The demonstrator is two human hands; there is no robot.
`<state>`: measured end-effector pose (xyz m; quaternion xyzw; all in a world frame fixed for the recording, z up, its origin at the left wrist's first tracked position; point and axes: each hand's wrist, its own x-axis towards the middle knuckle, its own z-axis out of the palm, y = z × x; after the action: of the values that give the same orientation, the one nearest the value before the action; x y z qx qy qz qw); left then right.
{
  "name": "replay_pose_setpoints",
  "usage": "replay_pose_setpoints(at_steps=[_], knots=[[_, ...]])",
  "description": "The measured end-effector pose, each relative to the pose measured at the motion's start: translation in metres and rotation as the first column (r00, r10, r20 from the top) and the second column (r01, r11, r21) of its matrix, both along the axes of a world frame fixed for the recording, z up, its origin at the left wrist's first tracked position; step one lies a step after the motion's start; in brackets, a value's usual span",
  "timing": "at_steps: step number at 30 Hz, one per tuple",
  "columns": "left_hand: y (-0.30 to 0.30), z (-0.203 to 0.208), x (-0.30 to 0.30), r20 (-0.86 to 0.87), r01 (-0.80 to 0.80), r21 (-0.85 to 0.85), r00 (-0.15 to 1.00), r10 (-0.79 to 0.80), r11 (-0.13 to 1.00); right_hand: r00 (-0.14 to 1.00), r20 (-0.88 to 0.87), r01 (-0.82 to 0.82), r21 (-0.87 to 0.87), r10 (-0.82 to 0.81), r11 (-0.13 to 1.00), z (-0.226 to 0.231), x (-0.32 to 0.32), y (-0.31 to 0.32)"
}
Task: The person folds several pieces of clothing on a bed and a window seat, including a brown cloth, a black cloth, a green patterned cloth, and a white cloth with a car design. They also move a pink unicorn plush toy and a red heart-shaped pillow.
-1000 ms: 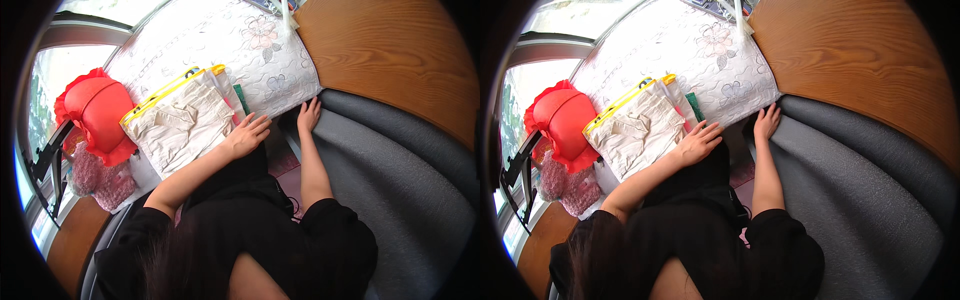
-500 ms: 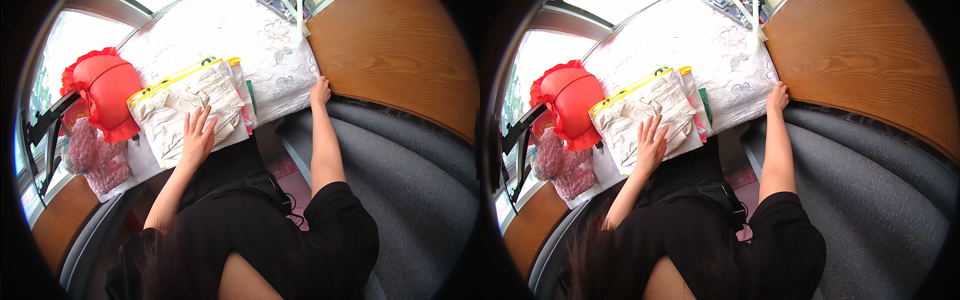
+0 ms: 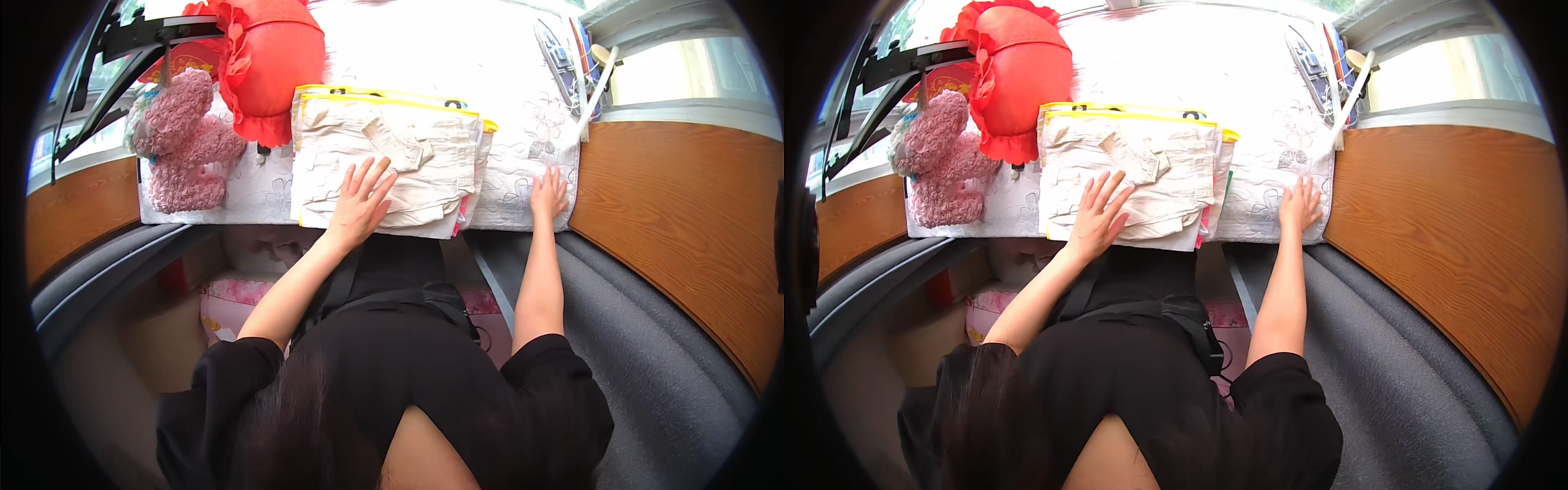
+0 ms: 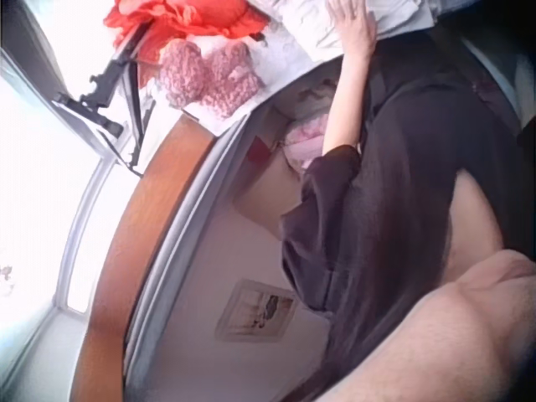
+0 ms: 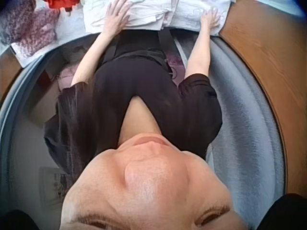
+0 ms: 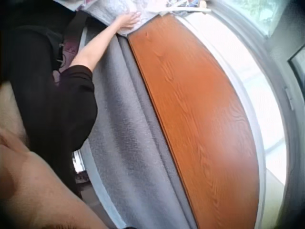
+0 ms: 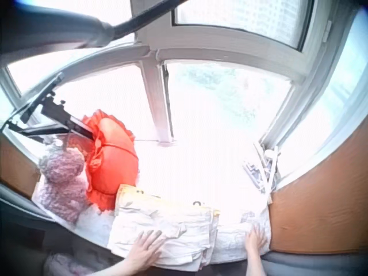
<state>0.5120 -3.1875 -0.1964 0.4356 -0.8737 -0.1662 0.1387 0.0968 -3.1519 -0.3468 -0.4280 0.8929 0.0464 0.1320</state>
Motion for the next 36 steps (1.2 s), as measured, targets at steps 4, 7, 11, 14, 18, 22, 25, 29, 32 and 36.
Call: replay_pose_setpoints(at_steps=[4, 7, 11, 14, 18, 22, 25, 29, 32, 36], knots=[[0.011, -0.001, 0.066, -0.149, -0.379, -0.045, 0.917, 0.369, 0.924, 0.993, 0.045, 0.119, -0.327, -0.110, 0.937, 0.043, 0.037, -0.019], [0.005, -0.010, 0.092, -0.220, -0.534, 0.036, 0.820, 0.528, 0.845, 0.939, 0.248, -0.017, -0.657, 0.238, 0.753, 0.087, 0.112, -0.029], [-0.014, -0.033, 0.098, -0.258, -0.614, 0.382, 0.647, 0.718, 0.690, 0.851, 0.468, 0.087, -0.573, 0.238, 0.815, 0.131, 0.213, -0.030], [-0.028, -0.037, 0.105, -0.173, -0.600, 0.575, 0.575, 0.800, 0.556, 0.879, 0.452, 0.110, -0.503, 0.153, 0.857, 0.127, 0.236, -0.023], [-0.046, -0.025, 0.113, -0.275, -0.205, 0.842, 0.633, 0.724, 0.499, 0.847, 0.525, 0.196, -0.453, 0.083, 0.870, 0.114, 0.224, -0.016], [-0.040, -0.006, 0.103, -0.302, -0.295, 0.549, 0.802, 0.515, 0.782, 0.839, 0.540, 0.181, -0.388, 0.064, 0.904, 0.118, 0.216, -0.015], [-0.028, 0.019, 0.089, -0.358, -0.264, 0.280, 0.863, 0.356, 0.923, 0.766, 0.641, 0.312, -0.315, -0.041, 0.897, 0.104, 0.209, -0.017], [-0.020, -0.014, 0.091, -0.427, -0.214, 0.634, 0.704, 0.567, 0.743, 0.884, 0.457, 0.259, -0.297, -0.102, 0.919, 0.123, 0.226, -0.019], [-0.025, -0.026, 0.094, -0.376, -0.088, 0.863, 0.547, 0.748, 0.498, 0.960, 0.280, 0.144, -0.407, -0.027, 0.902, 0.127, 0.237, -0.019], [-0.028, 0.011, 0.091, -0.406, -0.034, 0.857, 0.570, 0.714, 0.514, 0.965, 0.263, 0.118, -0.442, 0.003, 0.889, 0.133, 0.236, -0.019]])
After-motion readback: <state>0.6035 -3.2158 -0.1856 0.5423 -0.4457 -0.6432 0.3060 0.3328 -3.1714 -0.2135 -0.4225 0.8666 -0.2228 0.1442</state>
